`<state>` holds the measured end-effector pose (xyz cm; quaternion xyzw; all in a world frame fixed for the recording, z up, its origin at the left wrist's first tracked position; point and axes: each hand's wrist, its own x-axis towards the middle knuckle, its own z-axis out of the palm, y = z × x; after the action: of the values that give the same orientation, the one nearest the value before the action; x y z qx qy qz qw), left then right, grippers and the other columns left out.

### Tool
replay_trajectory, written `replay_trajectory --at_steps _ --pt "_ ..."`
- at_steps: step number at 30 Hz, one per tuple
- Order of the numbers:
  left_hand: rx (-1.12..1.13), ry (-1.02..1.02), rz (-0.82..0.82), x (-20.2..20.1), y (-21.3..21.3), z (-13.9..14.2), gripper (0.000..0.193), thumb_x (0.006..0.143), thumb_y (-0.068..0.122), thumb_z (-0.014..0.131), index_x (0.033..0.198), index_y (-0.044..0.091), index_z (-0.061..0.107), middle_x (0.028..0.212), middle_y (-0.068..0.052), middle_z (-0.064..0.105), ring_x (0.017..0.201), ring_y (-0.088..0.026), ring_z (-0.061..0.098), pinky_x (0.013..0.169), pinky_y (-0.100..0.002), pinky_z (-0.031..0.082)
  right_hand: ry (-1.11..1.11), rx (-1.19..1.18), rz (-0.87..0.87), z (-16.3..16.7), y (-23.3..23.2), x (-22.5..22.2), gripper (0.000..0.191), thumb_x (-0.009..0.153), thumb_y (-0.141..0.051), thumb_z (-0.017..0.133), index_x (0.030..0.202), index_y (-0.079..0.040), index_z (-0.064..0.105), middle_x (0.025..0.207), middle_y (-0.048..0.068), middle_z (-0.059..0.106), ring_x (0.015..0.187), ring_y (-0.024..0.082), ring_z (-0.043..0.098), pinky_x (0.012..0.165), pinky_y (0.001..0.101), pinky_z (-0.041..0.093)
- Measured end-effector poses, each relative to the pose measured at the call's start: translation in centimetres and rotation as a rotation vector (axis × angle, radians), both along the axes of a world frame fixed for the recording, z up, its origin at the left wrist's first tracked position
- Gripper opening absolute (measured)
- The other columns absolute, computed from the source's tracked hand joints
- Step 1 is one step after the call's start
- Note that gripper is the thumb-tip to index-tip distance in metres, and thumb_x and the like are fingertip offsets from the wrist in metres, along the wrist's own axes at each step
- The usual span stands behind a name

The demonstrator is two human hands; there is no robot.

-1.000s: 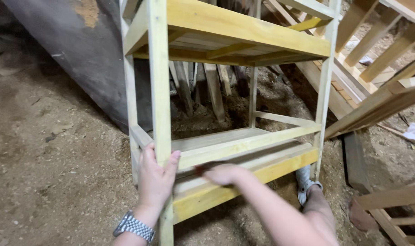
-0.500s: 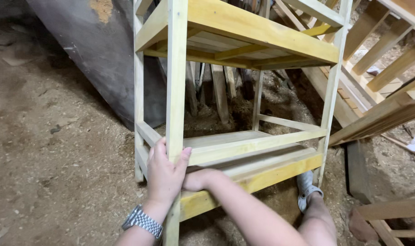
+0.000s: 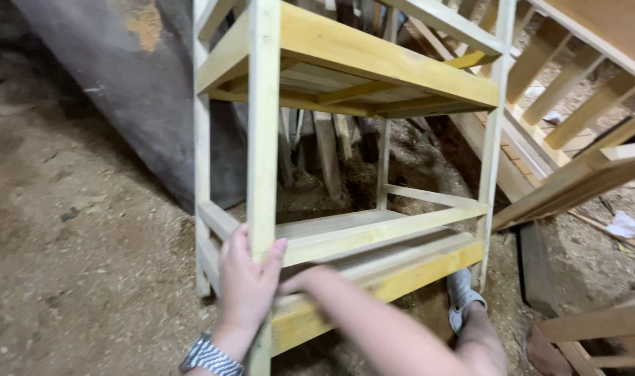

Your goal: The person kneels beside an unfinished wooden chair frame and sands its rails and legs using an orange sanding block, steadying the frame with the other hand. They periodically wipe dust off the sanded surfaces with a paper sheet and rotate the chair to reach different sides.

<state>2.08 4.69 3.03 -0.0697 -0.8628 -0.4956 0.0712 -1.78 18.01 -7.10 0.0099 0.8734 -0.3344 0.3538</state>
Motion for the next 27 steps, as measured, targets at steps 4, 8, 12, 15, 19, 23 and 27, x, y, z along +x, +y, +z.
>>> replay_trajectory --at_steps 4,8,12,15,19,23,27 --pt "-0.007 0.074 0.006 0.2 -1.2 -0.3 0.053 0.089 0.036 0.071 0.122 -0.004 0.057 0.108 -0.019 0.064 0.098 -0.031 0.068 0.089 -0.043 0.055 -0.168 0.061 -0.084 -1.4 0.1 -0.2 0.064 0.091 -0.039 0.070 0.149 -0.021 0.048 0.156 0.009 0.049 0.136 0.030 0.053 0.113 0.0472 0.045" --pt "-0.004 0.107 -0.009 0.2 -1.6 -0.5 0.052 0.089 0.036 0.071 0.121 -0.003 0.058 0.108 -0.019 0.065 0.098 -0.031 0.068 0.088 -0.042 0.055 -0.292 0.215 -0.238 -0.9 8.8 1.3 0.059 0.106 -0.044 0.047 0.158 -0.020 0.033 0.166 0.004 0.030 0.144 0.029 0.041 0.111 0.0521 0.046" --pt "-0.027 0.048 0.008 0.2 -0.9 -0.4 0.055 0.089 0.038 0.071 0.121 -0.004 0.056 0.109 -0.018 0.065 0.099 -0.029 0.068 0.090 -0.042 0.055 -0.177 0.400 -0.105 0.3 19.0 2.5 0.057 0.106 -0.045 0.043 0.156 -0.017 0.037 0.164 0.006 0.033 0.144 0.029 0.041 0.114 0.0503 0.042" --pt "-0.057 -0.065 0.011 0.1 -0.8 -0.2 0.057 0.091 0.040 0.071 0.124 -0.004 0.055 0.111 -0.016 0.065 0.096 -0.028 0.069 0.090 -0.041 0.057 -0.129 0.468 0.013 -0.4 17.6 2.3 0.057 0.106 -0.045 0.040 0.155 -0.015 0.039 0.163 0.008 0.035 0.145 0.029 0.041 0.116 0.0490 0.038" --pt "0.001 -0.113 0.010 -0.1 -1.5 -0.2 0.056 0.088 0.039 0.069 0.124 -0.002 0.056 0.109 -0.013 0.066 0.091 -0.026 0.072 0.086 -0.039 0.059 -0.034 0.163 0.199 -1.7 5.2 2.3 0.058 0.107 -0.045 0.036 0.153 -0.012 0.043 0.161 0.010 0.038 0.145 0.030 0.040 0.118 0.0473 0.034" --pt "-0.003 0.008 0.019 -0.1 -2.5 -0.6 0.051 0.087 0.035 0.072 0.118 -0.004 0.059 0.103 -0.015 0.068 0.093 -0.026 0.069 0.085 -0.040 0.057 -0.014 0.056 0.318 -2.2 1.9 3.5 0.060 0.107 -0.046 0.031 0.151 -0.009 0.047 0.160 0.012 0.041 0.146 0.030 0.040 0.121 0.0456 0.029" --pt "0.005 0.063 -0.011 0.0 -2.5 -1.1 0.052 0.090 0.035 0.070 0.120 -0.005 0.057 0.104 -0.016 0.066 0.094 -0.027 0.069 0.085 -0.040 0.056 -0.017 0.201 0.218 -2.9 14.2 5.1 0.051 0.106 -0.038 0.036 0.144 -0.008 0.054 0.157 0.012 0.045 0.145 0.027 0.042 0.122 0.0457 0.027"
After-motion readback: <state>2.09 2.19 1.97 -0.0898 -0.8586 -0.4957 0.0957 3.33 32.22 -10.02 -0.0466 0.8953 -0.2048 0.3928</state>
